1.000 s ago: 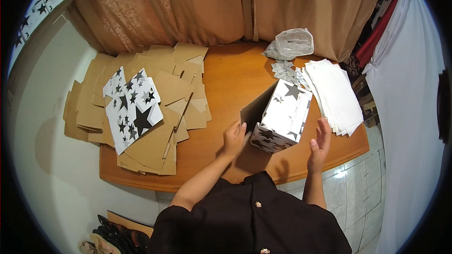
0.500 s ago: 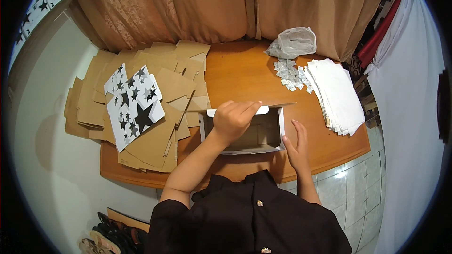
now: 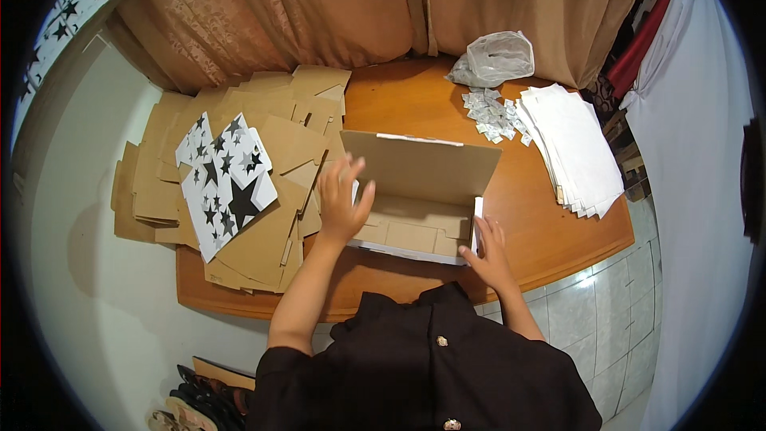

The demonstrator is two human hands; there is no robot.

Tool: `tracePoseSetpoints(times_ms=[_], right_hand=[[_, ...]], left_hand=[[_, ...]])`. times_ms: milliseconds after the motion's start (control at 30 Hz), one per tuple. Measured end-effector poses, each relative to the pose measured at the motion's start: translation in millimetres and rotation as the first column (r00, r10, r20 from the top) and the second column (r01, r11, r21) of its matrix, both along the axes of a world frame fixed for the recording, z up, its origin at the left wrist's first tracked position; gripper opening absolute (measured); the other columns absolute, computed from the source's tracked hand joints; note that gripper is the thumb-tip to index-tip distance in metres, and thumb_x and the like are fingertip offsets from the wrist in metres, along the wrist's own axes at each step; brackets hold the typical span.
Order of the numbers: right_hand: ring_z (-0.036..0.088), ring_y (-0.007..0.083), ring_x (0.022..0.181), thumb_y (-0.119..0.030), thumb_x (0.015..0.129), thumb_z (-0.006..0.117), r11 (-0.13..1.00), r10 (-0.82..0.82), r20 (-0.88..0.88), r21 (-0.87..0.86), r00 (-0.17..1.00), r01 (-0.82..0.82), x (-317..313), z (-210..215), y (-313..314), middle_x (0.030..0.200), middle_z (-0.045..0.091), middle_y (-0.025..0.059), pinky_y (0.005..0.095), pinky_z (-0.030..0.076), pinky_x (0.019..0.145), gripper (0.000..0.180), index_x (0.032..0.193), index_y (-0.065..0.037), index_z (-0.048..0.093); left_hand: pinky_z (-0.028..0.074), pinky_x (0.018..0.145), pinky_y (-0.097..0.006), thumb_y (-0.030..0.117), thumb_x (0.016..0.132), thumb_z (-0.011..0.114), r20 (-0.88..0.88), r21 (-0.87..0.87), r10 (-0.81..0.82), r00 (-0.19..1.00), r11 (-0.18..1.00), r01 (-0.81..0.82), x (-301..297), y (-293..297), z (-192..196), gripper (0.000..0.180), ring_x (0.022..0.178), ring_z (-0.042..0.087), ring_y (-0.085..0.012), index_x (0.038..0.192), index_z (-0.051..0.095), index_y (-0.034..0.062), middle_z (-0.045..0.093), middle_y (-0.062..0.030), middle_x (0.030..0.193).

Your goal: Assembling cardboard shoe boxes and placing them on a shelf.

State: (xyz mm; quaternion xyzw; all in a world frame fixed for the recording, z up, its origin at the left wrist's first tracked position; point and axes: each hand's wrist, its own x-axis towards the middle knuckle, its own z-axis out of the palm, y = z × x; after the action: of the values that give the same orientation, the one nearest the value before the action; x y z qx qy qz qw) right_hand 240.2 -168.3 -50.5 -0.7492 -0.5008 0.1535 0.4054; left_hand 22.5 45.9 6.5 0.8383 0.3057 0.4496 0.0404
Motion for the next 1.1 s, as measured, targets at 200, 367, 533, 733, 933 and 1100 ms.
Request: tracePoseSetpoints(times_ms=[200, 367, 533, 733, 933, 1100], right_hand=[[0.041, 0.0304, 0.122, -0.03, 0.078, 0.067, 0.968, 0.231, 0.428, -0.008, 0.874, -0.251, -18, -7, -19, 0.124, 0.053, 0.0068, 0.0596, 0.019, 0.101, 0.033, 0.107, -0.016, 0.064], [0.048, 0.0217, 0.117, -0.028, 0.078, 0.067, 0.962, 0.266, 0.389, -0.054, 0.882, -0.267, -11, -22, -12, 0.11, 0.061, -0.0002, 0.0629, 0.016, 0.1, 0.018, 0.094, -0.02, 0.069], [0.044, 0.0249, 0.12, -0.027, 0.08, 0.063, 0.953, 0.303, 0.396, -0.098, 0.867, -0.288, 0, -2, 2, 0.117, 0.057, 0.0027, 0.0628, 0.015, 0.101, 0.023, 0.103, -0.021, 0.067], [0.029, 0.0352, 0.131, -0.034, 0.087, 0.053, 0.993, -0.095, 0.389, 0.101, 0.916, 0.061, 21, 37, 59, 0.141, 0.036, 0.0101, 0.0636, 0.012, 0.102, 0.042, 0.127, -0.021, 0.052], [0.028, 0.0343, 0.132, -0.045, 0.09, 0.043, 0.928, 0.082, 0.19, -0.372, 0.978, -0.005, 52, 18, 75, 0.142, 0.034, 0.0099, 0.0653, 0.006, 0.103, 0.045, 0.127, -0.02, 0.051], [0.044, 0.0264, 0.12, -0.033, 0.088, 0.045, 0.964, -0.257, 0.085, -0.054, 0.963, 0.262, 102, 1, 67, 0.121, 0.056, 0.0079, 0.0647, 0.009, 0.102, 0.032, 0.109, -0.015, 0.062]], left_hand=[[0.033, 0.091, -0.043, 0.026, 0.077, 0.067, -0.444, -0.174, -0.285, 0.85, 0.957, 0.23, -71, -49, -50, 0.037, 0.101, 0.054, -0.0194, 0.11, 0.059, 0.0113, 0.059, -0.0036, 0.105], [0.034, 0.091, -0.042, 0.022, 0.077, 0.066, -0.417, -0.199, -0.219, 0.882, 0.969, 0.146, -66, -58, -70, 0.028, 0.093, 0.058, -0.0172, 0.103, 0.062, 0.0119, 0.063, -0.0023, 0.093], [0.037, 0.089, -0.041, 0.02, 0.078, 0.066, -0.413, -0.195, -0.346, 0.843, 0.937, 0.289, -66, -51, -78, 0.016, 0.075, 0.062, -0.0172, 0.091, 0.063, 0.0116, 0.064, -0.0009, 0.077], [0.038, 0.09, -0.04, 0.02, 0.079, 0.066, -0.366, -0.238, -0.382, 0.849, 0.92, 0.312, -58, -58, -76, 0.011, 0.07, 0.063, -0.0181, 0.084, 0.064, 0.0118, 0.065, -0.0027, 0.073], [0.038, 0.089, -0.04, 0.021, 0.077, 0.068, -0.404, -0.253, -0.368, 0.838, 0.925, 0.285, -56, -61, -78, 0.015, 0.076, 0.065, -0.0171, 0.088, 0.065, 0.0112, 0.068, -0.0032, 0.081], [0.038, 0.089, -0.039, 0.022, 0.077, 0.068, -0.393, -0.265, -0.357, 0.847, 0.926, 0.267, -39, -66, -77, 0.016, 0.076, 0.065, -0.0164, 0.089, 0.065, 0.0111, 0.068, -0.0021, 0.082]])
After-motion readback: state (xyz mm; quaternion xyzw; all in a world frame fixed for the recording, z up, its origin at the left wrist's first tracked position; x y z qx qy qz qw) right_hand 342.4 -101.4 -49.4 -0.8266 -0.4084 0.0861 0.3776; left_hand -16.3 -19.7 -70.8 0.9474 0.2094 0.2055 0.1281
